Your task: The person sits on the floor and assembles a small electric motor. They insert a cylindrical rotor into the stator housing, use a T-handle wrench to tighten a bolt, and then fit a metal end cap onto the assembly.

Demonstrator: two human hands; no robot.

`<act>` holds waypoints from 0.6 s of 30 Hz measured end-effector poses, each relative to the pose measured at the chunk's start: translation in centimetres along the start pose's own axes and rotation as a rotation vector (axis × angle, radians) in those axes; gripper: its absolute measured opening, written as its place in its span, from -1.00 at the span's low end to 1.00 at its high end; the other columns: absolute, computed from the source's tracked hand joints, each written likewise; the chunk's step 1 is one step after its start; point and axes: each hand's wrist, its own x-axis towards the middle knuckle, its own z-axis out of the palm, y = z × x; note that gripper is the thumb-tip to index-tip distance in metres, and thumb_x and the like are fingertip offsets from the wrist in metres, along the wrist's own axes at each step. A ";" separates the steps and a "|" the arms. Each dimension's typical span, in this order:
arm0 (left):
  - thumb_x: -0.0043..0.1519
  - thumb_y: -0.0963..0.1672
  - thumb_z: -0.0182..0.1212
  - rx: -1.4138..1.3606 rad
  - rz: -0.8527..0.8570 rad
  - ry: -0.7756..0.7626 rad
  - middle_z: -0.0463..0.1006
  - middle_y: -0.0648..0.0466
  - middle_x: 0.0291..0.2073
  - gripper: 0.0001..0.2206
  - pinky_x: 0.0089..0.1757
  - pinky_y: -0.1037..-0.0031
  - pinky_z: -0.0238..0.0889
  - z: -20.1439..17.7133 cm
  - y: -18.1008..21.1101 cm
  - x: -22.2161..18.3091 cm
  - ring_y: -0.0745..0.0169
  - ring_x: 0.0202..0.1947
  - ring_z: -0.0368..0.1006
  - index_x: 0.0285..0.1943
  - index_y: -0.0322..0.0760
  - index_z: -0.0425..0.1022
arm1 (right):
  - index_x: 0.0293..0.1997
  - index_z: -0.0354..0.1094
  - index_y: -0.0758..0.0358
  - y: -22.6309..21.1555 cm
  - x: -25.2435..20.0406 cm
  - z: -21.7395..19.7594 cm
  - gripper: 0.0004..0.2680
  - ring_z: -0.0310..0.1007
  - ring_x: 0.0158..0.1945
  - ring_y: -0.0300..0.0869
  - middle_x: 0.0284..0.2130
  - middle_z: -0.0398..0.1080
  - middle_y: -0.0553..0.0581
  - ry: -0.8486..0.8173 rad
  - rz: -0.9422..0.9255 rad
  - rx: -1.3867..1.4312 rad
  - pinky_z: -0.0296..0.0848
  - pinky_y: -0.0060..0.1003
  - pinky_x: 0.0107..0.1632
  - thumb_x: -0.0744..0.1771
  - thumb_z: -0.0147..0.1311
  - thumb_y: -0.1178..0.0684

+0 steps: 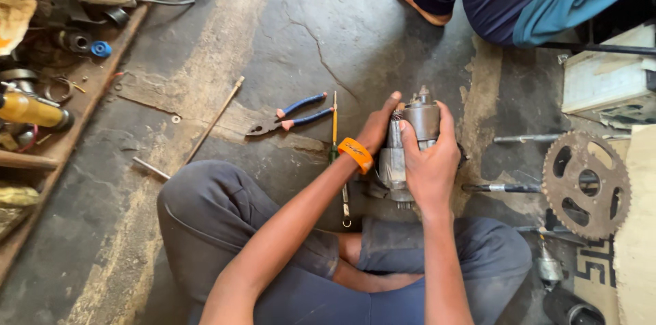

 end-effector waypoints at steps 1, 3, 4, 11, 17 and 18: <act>0.25 0.25 0.00 0.011 0.001 0.011 0.63 -0.04 -0.25 -0.28 -0.06 0.41 0.29 0.5 -0.6 -0.3 0.26 -0.19 0.46 -0.05 -0.52 0.64 | 0.30 0.23 0.32 0.1 -0.2 -0.1 -0.58 0.54 -0.06 -0.04 -0.08 0.52 0.32 0.003 0.026 0.006 0.45 -0.19 0.02 0.33 0.25 0.02; 0.26 0.19 0.08 -0.089 0.075 -0.027 0.63 -0.01 -0.20 -0.37 -0.06 0.42 0.33 1.0 -1.2 -0.8 0.29 -0.18 0.47 -0.02 -0.50 0.60 | 0.30 0.24 0.34 0.0 -0.4 -0.1 -0.59 0.54 -0.04 -0.06 -0.05 0.51 0.31 0.014 -0.019 0.001 0.45 -0.19 0.03 0.34 0.25 0.04; 0.26 0.16 0.12 -0.138 0.118 -0.048 0.63 0.00 -0.18 -0.41 -0.05 0.43 0.35 1.2 -1.2 -0.8 0.31 -0.17 0.48 -0.01 -0.49 0.59 | 0.30 0.24 0.35 -0.1 -0.2 -0.1 -0.60 0.54 -0.02 -0.07 -0.04 0.50 0.31 0.022 -0.047 -0.002 0.45 -0.19 0.03 0.34 0.25 0.05; 0.27 0.01 0.23 -0.115 0.304 0.124 0.66 -0.07 -0.26 -0.57 -0.18 0.39 0.39 2.0 -1.9 -1.2 0.32 -0.26 0.47 -0.05 -0.56 0.59 | 0.21 0.34 0.32 -1.4 -0.2 -0.6 -0.65 0.50 -0.15 -0.19 -0.18 0.53 0.21 -0.028 0.011 -0.015 0.47 -0.27 -0.06 0.31 0.26 0.08; 0.22 0.03 0.30 -0.050 0.423 0.227 0.68 -0.03 -0.30 -0.60 -0.17 0.42 0.40 3.5 4.3 -4.7 0.34 -0.28 0.53 -0.10 -0.47 0.63 | 0.28 0.32 0.37 -2.5 0.3 -2.5 -0.63 0.46 -0.04 -0.23 -0.07 0.49 0.15 -0.011 -0.174 0.035 0.46 -0.31 0.05 0.33 0.29 0.13; 0.22 0.03 0.30 -0.029 0.463 0.221 0.68 -0.02 -0.31 -0.61 -0.18 0.42 0.40 3.6 5.9 -5.3 0.34 -0.29 0.54 -0.10 -0.45 0.62 | 0.30 0.32 0.38 -2.4 0.4 -3.1 -0.62 0.45 -0.02 -0.24 -0.04 0.48 0.13 -0.011 -0.195 0.068 0.47 -0.33 0.06 0.35 0.28 0.13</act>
